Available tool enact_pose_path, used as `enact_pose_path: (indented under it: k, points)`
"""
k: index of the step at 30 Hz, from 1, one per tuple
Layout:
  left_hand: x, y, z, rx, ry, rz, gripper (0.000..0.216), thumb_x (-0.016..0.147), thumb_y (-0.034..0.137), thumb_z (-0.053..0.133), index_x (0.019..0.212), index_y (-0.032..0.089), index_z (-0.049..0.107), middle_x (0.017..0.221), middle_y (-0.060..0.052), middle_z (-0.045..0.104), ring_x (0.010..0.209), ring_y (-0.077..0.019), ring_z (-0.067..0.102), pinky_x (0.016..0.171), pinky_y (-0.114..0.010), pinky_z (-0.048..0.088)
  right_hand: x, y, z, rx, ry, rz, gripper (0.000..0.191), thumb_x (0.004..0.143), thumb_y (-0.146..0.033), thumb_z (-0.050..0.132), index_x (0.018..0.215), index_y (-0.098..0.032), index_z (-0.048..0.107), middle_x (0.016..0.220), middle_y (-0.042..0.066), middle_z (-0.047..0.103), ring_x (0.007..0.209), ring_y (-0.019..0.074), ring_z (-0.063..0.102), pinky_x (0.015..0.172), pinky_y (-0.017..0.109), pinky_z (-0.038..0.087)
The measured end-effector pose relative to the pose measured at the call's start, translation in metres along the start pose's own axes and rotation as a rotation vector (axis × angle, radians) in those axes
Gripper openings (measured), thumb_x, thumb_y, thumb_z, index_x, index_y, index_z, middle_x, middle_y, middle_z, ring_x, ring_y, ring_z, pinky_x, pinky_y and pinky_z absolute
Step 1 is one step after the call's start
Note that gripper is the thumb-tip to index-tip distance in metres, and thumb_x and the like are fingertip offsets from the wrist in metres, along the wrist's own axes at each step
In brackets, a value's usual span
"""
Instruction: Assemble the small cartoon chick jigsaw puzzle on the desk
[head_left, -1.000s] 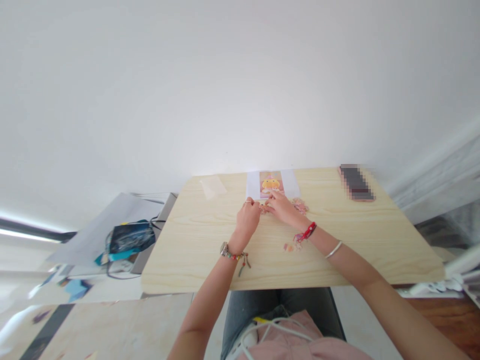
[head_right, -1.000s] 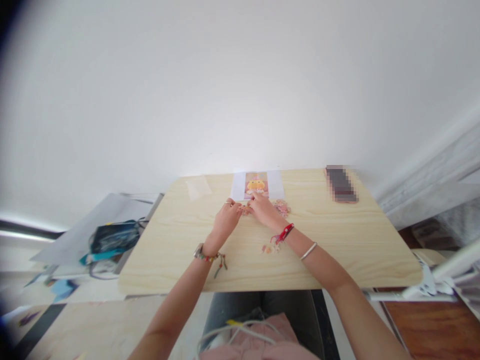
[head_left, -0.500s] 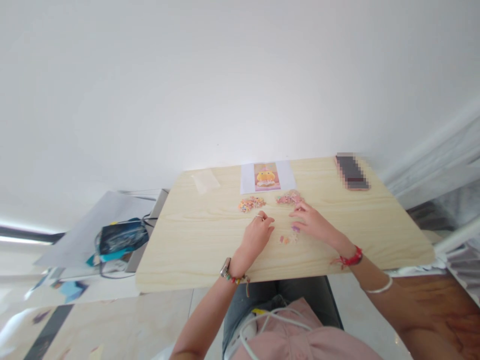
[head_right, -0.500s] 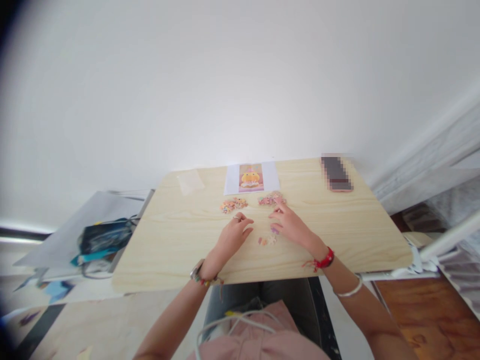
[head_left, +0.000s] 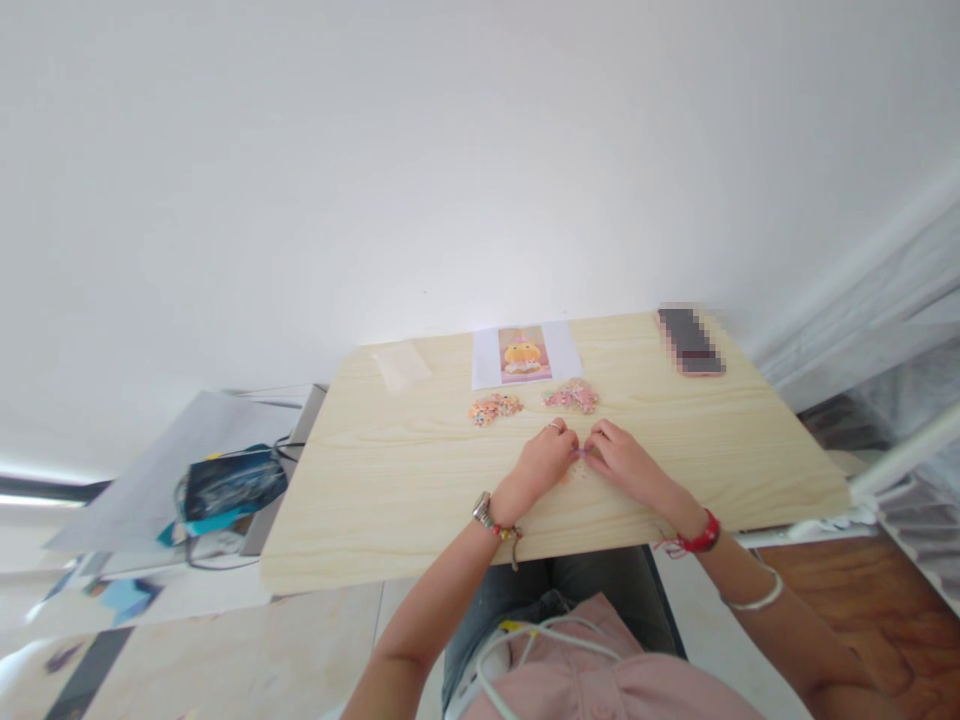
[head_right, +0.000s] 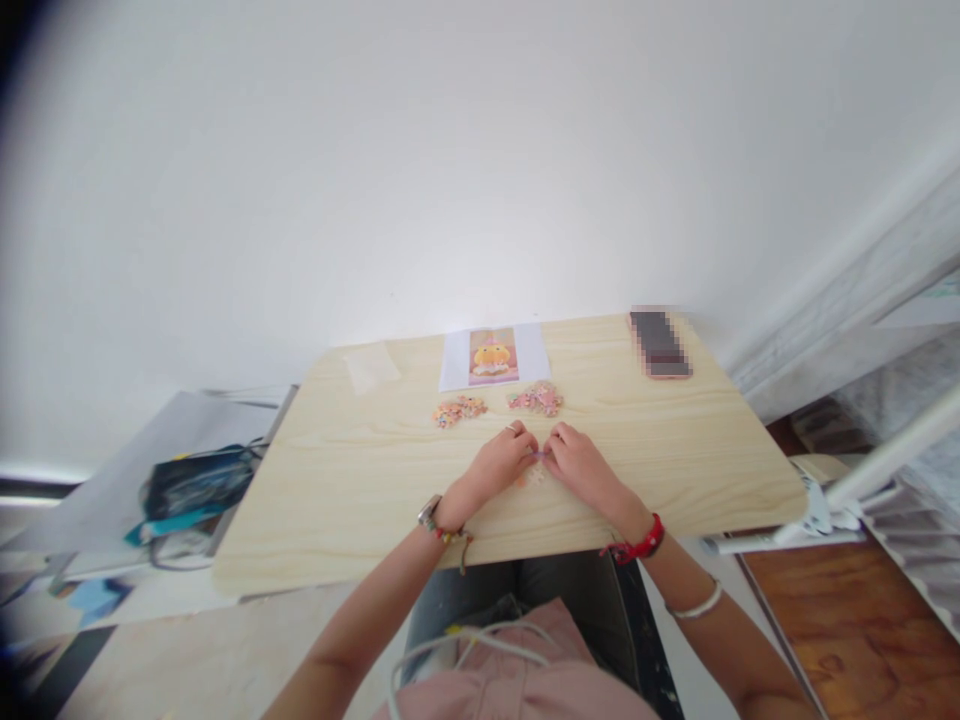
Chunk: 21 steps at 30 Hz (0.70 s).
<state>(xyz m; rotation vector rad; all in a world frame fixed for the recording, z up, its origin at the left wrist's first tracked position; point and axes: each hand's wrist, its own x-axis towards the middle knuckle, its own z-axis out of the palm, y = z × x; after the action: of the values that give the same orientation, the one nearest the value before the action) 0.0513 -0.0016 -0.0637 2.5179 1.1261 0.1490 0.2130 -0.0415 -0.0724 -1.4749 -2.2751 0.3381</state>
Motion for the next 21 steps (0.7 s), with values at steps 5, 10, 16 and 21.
enact_pose_path:
  k: [5, 10, 16, 21]
  points:
    - [-0.003, -0.008, -0.002, -0.063, 0.072, 0.023, 0.016, 0.080, 0.027, 0.050, 0.088, 0.014, 0.058, 0.089, -0.007, 0.054, 0.080, -0.0159, 0.054, 0.073, -0.028, 0.046, 0.002, 0.003, 0.001, 0.033, -0.014, -0.077, 0.012, 0.079, -0.020, 0.051, 0.089, -0.016, 0.056, 0.090, 0.007, 0.049, 0.082, 0.0187, 0.053, 0.075, 0.035, 0.046]
    - [-0.008, -0.017, -0.011, -0.101, 0.162, 0.032, 0.015, 0.078, 0.026, 0.053, 0.087, 0.015, 0.057, 0.086, -0.005, 0.051, 0.078, -0.0151, 0.054, 0.072, -0.028, 0.046, 0.013, 0.000, -0.003, 0.060, 0.000, -0.103, 0.012, 0.082, -0.022, 0.048, 0.086, -0.016, 0.058, 0.088, 0.007, 0.049, 0.081, 0.0185, 0.053, 0.075, 0.035, 0.046]
    - [-0.014, -0.028, -0.020, -0.123, 0.254, 0.025, 0.012, 0.077, 0.024, 0.054, 0.086, 0.016, 0.056, 0.083, -0.003, 0.048, 0.076, -0.0149, 0.053, 0.071, -0.029, 0.045, 0.032, -0.006, -0.005, 0.041, 0.041, -0.195, 0.013, 0.082, -0.021, 0.048, 0.088, -0.017, 0.060, 0.089, 0.007, 0.049, 0.083, 0.0186, 0.051, 0.076, 0.034, 0.045]
    - [0.001, -0.034, -0.024, -0.091, 0.247, 0.002, 0.013, 0.079, 0.027, 0.052, 0.085, 0.016, 0.055, 0.085, -0.004, 0.049, 0.077, -0.0148, 0.054, 0.073, -0.029, 0.045, 0.044, 0.002, -0.005, 0.009, 0.094, -0.166, 0.014, 0.081, -0.023, 0.050, 0.087, -0.020, 0.062, 0.087, 0.006, 0.049, 0.082, 0.0178, 0.050, 0.074, 0.033, 0.044]
